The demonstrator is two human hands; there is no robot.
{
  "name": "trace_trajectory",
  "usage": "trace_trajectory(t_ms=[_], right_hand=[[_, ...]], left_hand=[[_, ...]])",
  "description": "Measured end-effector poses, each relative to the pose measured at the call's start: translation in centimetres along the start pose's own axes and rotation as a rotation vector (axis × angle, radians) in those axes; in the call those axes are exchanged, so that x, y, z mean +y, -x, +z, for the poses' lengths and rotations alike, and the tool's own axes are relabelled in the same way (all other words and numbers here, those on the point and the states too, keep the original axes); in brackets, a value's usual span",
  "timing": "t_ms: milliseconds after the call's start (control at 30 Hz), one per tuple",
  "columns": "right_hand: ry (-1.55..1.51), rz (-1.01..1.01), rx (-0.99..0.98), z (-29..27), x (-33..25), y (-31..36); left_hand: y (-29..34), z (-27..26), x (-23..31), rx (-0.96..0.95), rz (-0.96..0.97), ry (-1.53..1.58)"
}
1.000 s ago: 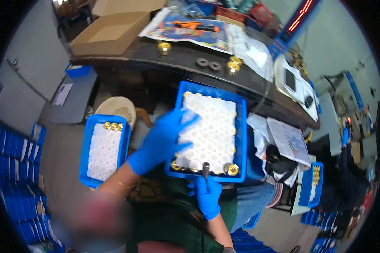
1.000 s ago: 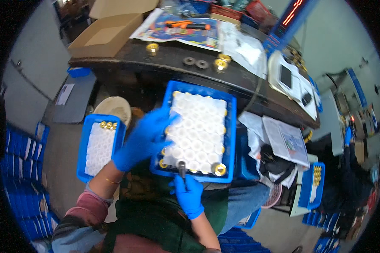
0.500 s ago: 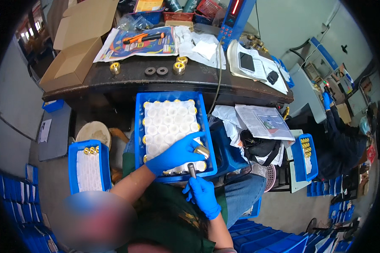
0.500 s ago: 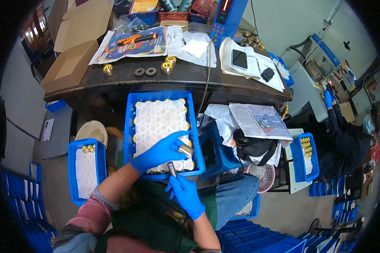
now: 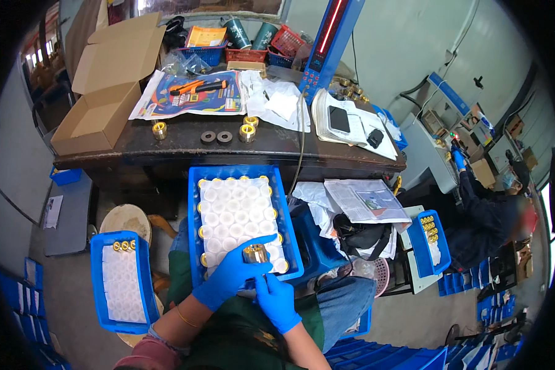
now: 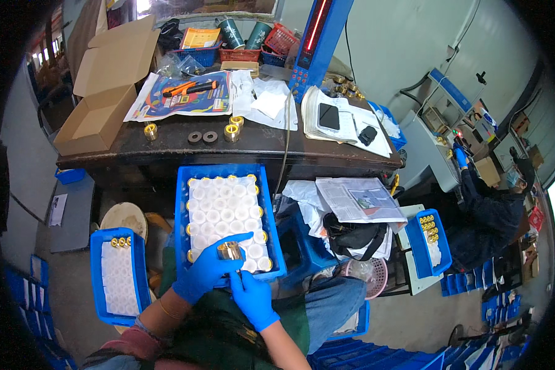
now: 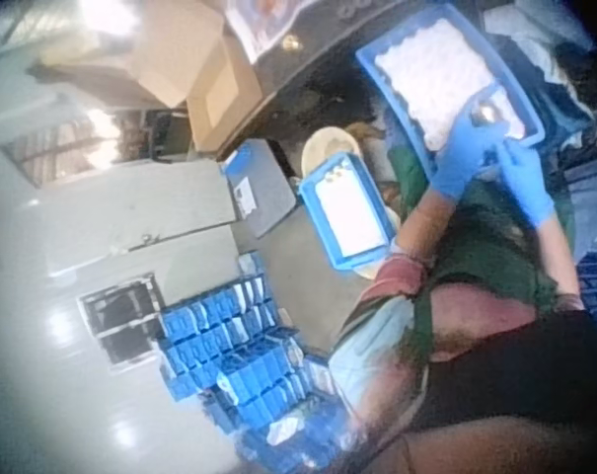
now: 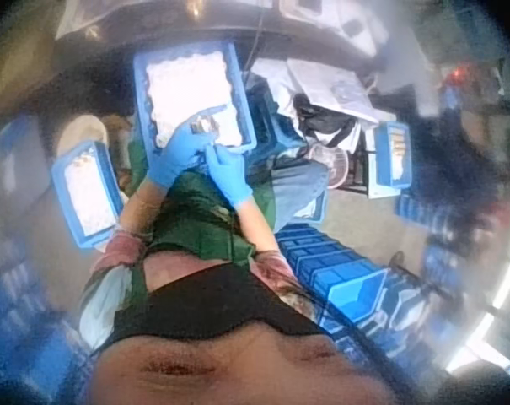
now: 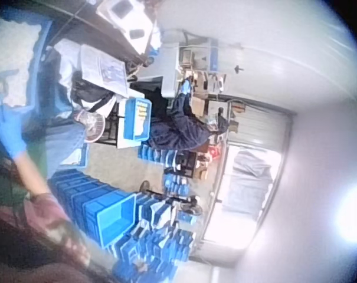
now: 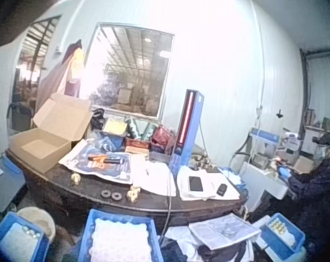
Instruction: The person sorts small gold-colored metal components by hand, transferring them from a large bin into smaller blue bins.
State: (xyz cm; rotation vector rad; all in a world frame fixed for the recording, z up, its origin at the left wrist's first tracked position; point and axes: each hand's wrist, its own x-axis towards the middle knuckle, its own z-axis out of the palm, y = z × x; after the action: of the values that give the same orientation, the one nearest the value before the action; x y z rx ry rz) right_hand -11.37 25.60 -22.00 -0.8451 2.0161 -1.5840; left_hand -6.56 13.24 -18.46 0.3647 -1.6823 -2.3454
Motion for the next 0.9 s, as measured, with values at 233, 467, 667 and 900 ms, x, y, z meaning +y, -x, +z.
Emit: trace_trajectory(t_ms=[233, 467, 667, 900], right_hand=[[0.143, -0.079, -0.032, 0.4, -2.0, 0.5], [-0.374, 0.201, -0.213, -0.2, -4.3, 1.0], [-0.013, -0.125, -0.094, 1.9, -2.4, 1.0], [-0.098, -0.09, -0.049, 1.6, -1.5, 0.3]], left_hand=[[1.3, 0.1, 0.4, 0.054, -0.148, 0.085], [2.6, -0.2, 1.6, 0.059, 0.059, -0.039], [2.5, -0.6, -1.4, 0.102, 0.1, 0.164], [2.0, -1.2, 0.5, 0.005, 0.152, 0.006]])
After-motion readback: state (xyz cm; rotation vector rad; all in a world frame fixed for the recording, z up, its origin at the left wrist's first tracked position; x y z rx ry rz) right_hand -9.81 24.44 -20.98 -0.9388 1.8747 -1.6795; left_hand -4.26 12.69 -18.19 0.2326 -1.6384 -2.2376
